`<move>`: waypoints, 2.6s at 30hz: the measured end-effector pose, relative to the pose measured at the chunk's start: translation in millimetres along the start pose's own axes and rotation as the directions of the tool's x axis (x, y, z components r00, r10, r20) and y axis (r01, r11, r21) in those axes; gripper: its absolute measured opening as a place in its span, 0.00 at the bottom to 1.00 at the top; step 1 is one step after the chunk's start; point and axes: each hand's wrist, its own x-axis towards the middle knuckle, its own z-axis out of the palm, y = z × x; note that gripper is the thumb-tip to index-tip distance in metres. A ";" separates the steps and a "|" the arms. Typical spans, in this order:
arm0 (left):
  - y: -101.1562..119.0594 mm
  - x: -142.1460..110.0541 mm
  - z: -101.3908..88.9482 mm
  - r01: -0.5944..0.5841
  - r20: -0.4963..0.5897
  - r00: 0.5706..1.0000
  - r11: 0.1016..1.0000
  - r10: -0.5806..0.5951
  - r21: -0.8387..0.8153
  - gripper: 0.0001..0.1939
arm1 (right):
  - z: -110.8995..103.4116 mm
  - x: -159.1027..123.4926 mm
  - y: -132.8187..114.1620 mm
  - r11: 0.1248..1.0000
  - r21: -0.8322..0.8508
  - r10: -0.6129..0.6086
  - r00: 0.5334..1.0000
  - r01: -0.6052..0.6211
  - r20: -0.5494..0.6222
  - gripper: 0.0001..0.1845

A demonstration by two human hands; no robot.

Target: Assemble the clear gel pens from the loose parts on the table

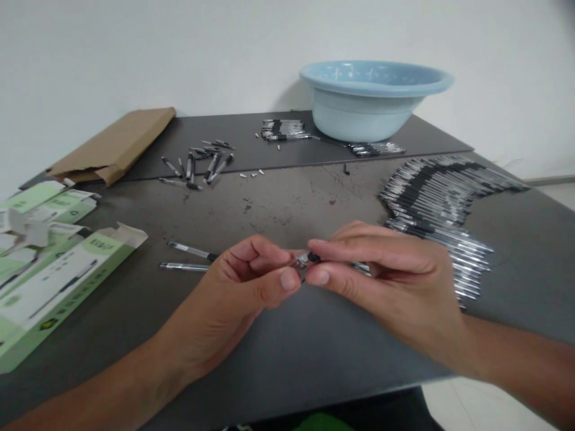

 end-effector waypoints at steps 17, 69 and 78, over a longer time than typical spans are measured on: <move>0.0 -7.4 6.3 -0.225 0.082 0.974 0.904 0.209 0.364 0.07 | -8.8 5.4 5.1 0.996 -0.070 -0.043 0.992 0.051 0.122 0.16; -0.4 -1.9 3.5 0.035 0.158 0.987 0.999 -0.039 0.024 0.08 | -11.9 5.3 8.6 0.981 -0.109 -0.125 0.955 0.160 0.269 0.22; 0.5 -1.4 3.2 0.033 0.168 0.985 0.995 -0.048 0.093 0.10 | -15.2 7.6 9.5 0.967 -0.173 -0.133 0.951 0.186 0.280 0.18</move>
